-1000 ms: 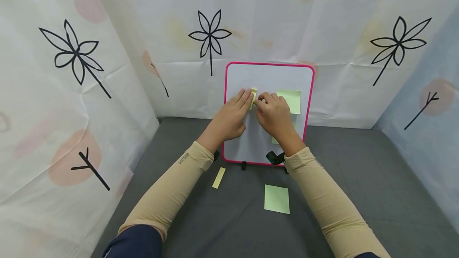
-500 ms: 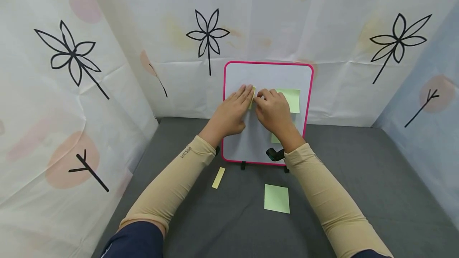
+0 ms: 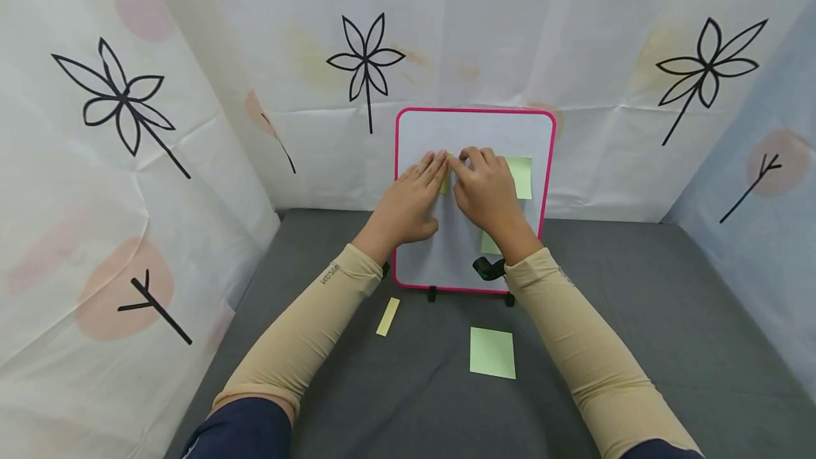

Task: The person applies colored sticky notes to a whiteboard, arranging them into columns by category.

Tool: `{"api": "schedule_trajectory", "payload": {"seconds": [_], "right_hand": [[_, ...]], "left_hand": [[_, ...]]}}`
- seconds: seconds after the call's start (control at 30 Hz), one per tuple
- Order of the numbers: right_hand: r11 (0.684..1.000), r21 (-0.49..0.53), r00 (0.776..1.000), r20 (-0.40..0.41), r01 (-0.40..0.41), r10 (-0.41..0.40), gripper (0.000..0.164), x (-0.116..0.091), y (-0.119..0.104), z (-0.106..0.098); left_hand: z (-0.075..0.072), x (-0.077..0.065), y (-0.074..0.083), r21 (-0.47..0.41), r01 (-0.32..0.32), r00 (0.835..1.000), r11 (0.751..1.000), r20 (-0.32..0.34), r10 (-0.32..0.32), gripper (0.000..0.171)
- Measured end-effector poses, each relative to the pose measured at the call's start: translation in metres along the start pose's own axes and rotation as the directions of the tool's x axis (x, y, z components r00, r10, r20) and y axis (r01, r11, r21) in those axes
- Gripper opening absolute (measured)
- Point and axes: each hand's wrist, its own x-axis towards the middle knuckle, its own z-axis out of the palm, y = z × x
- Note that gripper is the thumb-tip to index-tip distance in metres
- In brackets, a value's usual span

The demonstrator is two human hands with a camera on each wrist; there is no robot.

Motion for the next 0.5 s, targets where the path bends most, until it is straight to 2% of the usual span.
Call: {"api": "schedule_trajectory", "payload": {"seconds": [0.5], "right_hand": [[0.998, -0.035, 0.998, 0.034, -0.053, 0.054, 0.042, 0.0040, -0.0033, 0.0002]], "left_hand": [[-0.0018, 0.0001, 0.0003, -0.021, -0.004, 1.000, 1.000, 0.007, 0.004, 0.110]]}}
